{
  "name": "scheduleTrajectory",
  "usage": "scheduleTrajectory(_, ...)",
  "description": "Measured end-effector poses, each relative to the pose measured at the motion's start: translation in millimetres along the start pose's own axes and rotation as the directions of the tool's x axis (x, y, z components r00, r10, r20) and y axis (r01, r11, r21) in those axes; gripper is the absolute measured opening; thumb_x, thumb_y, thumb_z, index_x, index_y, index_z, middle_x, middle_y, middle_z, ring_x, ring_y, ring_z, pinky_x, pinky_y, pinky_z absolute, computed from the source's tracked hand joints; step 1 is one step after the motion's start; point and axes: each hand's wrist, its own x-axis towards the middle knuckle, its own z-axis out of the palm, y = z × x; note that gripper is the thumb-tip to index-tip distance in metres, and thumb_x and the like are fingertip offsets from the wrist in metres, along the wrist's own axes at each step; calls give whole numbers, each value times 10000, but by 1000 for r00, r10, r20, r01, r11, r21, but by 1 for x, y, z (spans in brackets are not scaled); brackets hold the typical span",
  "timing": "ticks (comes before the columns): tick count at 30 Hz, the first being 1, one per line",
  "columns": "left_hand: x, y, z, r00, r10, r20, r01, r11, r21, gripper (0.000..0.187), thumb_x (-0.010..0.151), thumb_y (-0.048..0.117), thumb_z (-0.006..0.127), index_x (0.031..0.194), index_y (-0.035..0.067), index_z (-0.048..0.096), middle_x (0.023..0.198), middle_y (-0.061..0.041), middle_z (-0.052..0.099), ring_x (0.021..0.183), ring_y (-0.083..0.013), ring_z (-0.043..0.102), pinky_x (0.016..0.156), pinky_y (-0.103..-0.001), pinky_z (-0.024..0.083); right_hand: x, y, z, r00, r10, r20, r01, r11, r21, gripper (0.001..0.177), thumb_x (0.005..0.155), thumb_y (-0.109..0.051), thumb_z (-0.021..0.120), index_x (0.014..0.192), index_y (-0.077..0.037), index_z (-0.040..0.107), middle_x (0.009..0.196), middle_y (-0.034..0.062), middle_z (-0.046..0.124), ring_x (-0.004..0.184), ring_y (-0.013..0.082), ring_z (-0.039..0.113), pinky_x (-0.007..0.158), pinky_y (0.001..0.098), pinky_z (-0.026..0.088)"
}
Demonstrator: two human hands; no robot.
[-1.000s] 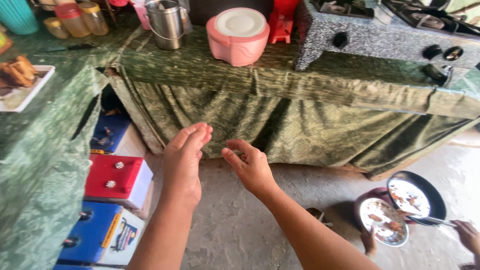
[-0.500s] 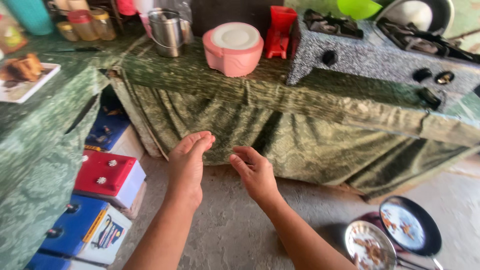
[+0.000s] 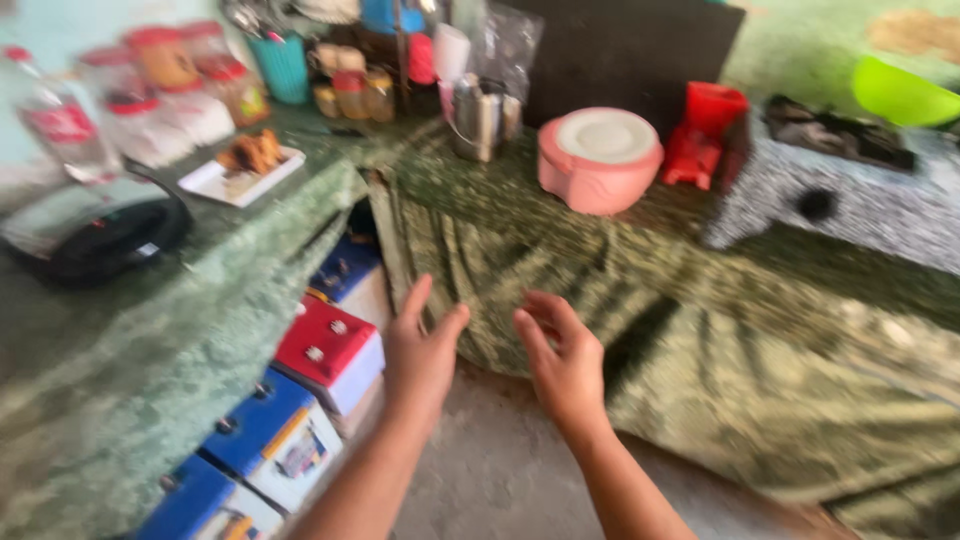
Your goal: The person cuts toasted sandwiches into pieces with a knife on a white tray next to a sandwich press, then moves to another counter, takes bread slices from a plastic bag, spreads a substance onto a slice with a spoon, and spoons a cooked filling from a plate onto the bread using tongs and a slotted spatula.
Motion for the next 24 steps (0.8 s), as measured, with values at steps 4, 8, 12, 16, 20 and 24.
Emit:
scheduleTrajectory(4, 54, -13, 0, 998, 25, -65, -11, 979, 203, 715, 812, 281, 788, 1444, 64, 532, 1489, -184, 553, 1381, -305, 520, 1104, -379, 413, 41, -3, 29, 988, -155, -24, 145, 962, -233, 333, 929, -265, 720, 1194, -62, 717, 1049, 84, 795, 956, 178, 734, 875, 318, 546)
scheduleTrajectory(8, 121, -19, 18, 998, 49, -43, -45, 995, 92, 720, 807, 314, 778, 1443, 82, 532, 1492, -157, 569, 1382, -274, 535, 1099, -378, 423, 103, 1, 53, 990, -120, -76, 94, 956, -276, 338, 876, -261, 747, 1162, -80, 737, 1029, 78, 808, 929, 211, 704, 769, 348, 570)
scheduleTrajectory(12, 181, -18, 44, 970, -165, 179, 133, 975, 179, 658, 857, 365, 736, 1453, 157, 551, 1518, -130, 495, 1361, -263, 529, 1098, -376, 420, 151, 8, 66, 978, -155, -139, 105, 943, -316, 314, 883, -219, 748, 1161, -73, 735, 1022, 98, 808, 947, 211, 752, 779, 330, 572)
scheduleTrajectory(16, 224, -21, 79, 919, -180, 351, 169, 984, 62, 604, 845, 354, 728, 1372, 84, 609, 1419, -126, 640, 1324, -240, 609, 1080, -362, 472, 186, 27, 61, 944, -247, -217, 137, 896, -422, 249, 899, -209, 738, 1104, -68, 754, 950, 110, 803, 894, 198, 798, 755, 315, 587)
scheduleTrajectory(20, 257, -40, 120, 891, -205, 404, 182, 979, 96, 640, 802, 352, 763, 1361, 77, 613, 1372, -125, 674, 1296, -235, 637, 1064, -357, 480, 233, 52, 45, 914, -277, -296, 90, 850, -519, 229, 894, -201, 741, 1071, -59, 769, 909, 113, 801, 858, 185, 796, 733, 321, 579)
scheduleTrajectory(24, 290, -82, 180, 837, -348, 422, 322, 937, 133, 675, 813, 358, 767, 1400, 89, 570, 1416, -105, 623, 1308, -236, 607, 1056, -358, 483, 287, 94, 11, 881, -158, -445, -71, 887, -455, 263, 920, -209, 732, 1116, -34, 751, 916, 133, 788, 838, 192, 772, 764, 325, 568)
